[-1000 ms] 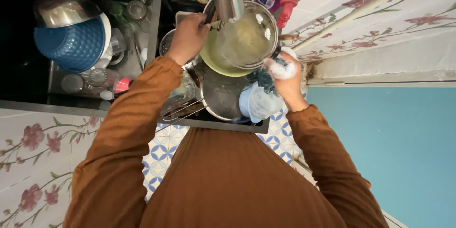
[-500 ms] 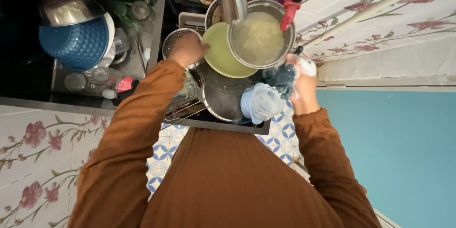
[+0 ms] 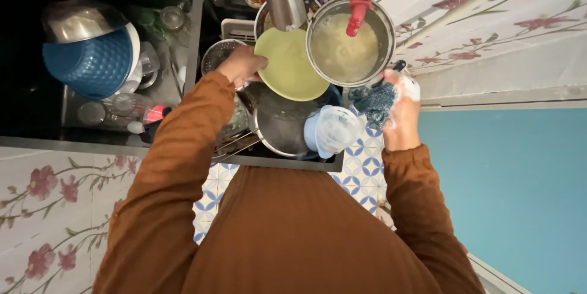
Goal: Washing various dishes, utensils, and kitchen equipment in a sink.
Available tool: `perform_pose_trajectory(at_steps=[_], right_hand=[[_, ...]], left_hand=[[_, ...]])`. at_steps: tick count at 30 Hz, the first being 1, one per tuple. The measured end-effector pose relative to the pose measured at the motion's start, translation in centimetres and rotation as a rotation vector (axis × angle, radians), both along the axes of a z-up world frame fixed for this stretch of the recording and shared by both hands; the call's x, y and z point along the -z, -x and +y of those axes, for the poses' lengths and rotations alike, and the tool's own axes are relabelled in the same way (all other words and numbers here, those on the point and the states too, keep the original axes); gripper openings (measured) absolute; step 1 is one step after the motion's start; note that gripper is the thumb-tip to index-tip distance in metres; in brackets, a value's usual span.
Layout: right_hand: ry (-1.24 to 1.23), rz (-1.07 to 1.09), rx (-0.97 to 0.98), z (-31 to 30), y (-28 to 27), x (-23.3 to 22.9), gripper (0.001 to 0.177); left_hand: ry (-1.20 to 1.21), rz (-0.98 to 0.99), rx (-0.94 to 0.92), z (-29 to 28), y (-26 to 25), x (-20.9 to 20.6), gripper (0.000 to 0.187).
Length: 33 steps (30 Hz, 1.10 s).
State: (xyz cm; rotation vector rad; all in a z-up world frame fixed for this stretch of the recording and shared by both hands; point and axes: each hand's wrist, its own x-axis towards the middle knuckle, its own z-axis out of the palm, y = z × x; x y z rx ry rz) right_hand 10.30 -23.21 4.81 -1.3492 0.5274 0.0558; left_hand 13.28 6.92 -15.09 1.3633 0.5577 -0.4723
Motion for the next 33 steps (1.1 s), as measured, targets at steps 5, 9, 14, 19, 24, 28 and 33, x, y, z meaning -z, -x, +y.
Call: perform_pose_trajectory(at_steps=[5,9,14,19,24,28,33], right_hand=[[-0.078,0.003,0.012,-0.5,-0.1,0.0,0.008],[-0.156,0.023,-0.05,-1.8,-0.1,0.9,0.01],[-0.144,-0.087,-0.038,-1.3,0.9,0.6,0.003],[-0.193,-0.087,-0.062,-1.5,1.1,1.0,0.005],[-0.062,0.008,0.061,0.8,0.8,-0.8,0.009],[-0.077,0.04,0.073,1.5,0.8,-1.0,0.009],[-0.118,0.113,0.083,1.8,-0.2,1.0,0.011]], left_hand=[[-0.07,-0.092,0.034,-0.6,1.2,-3.4,0.06],[-0.327,-0.151,0.032,0.2,1.8,-5.2,0.059],[-0.622,-0.424,0.14,1.1,4.9,-10.5,0.054],[-0.876,-0.758,-0.05,-0.2,7.9,-14.6,0.045],[-1.01,-0.893,-0.051,-1.1,9.7,-18.6,0.055],[-1.143,-0.939,-0.077,-0.7,10.4,-18.9,0.06],[-1.124,-0.948,-0.194,0.7,11.1,-18.3,0.066]])
